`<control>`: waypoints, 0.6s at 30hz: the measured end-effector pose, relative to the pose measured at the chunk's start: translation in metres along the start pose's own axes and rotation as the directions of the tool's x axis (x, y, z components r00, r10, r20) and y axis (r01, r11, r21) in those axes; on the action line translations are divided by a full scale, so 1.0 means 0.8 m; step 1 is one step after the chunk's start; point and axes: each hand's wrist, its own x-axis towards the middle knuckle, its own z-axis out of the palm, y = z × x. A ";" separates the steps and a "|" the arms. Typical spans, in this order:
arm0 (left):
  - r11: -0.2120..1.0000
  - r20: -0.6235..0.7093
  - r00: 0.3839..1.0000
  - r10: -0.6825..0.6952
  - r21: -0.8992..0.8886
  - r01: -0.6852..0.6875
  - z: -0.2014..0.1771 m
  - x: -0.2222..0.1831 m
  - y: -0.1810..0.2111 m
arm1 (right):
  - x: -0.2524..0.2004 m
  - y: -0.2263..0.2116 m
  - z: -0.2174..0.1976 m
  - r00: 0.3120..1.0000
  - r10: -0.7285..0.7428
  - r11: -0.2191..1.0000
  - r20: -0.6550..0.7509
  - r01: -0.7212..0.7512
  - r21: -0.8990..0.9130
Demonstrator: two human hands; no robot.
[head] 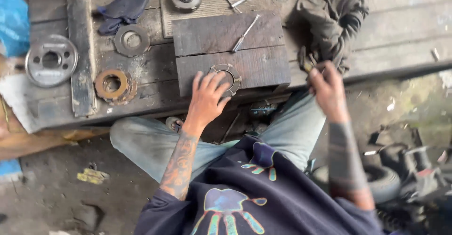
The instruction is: Manually cutting out circular labels or gaskets from a sheet of material using a small hand tool on a wooden block.
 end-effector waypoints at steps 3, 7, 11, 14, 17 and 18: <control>0.994 -0.116 0.991 0.073 0.089 -0.063 0.032 -0.007 -0.015 | -0.040 0.025 0.043 0.998 0.030 0.982 0.062 -0.040 0.184; 0.998 -0.253 0.967 -0.043 0.023 0.050 -0.005 0.007 -0.011 | -0.070 0.016 0.051 0.990 0.050 0.969 0.132 -0.080 0.232; 0.811 -0.019 0.890 -0.455 -0.423 0.405 -0.049 0.037 -0.025 | -0.070 0.012 0.034 0.992 0.087 0.971 0.096 -0.106 0.213; 0.740 0.184 0.851 -0.493 -0.425 0.521 -0.033 0.044 -0.054 | -0.063 0.014 0.026 0.994 0.075 0.980 0.082 -0.089 0.177; 0.858 0.175 0.889 -0.423 -0.239 0.455 -0.024 0.051 -0.058 | -0.050 0.008 0.033 0.995 0.079 0.989 0.062 -0.086 0.123; 0.928 0.124 0.928 -0.350 -0.085 0.362 -0.025 0.052 -0.054 | -0.046 0.005 0.039 0.995 0.082 0.993 0.049 -0.086 0.075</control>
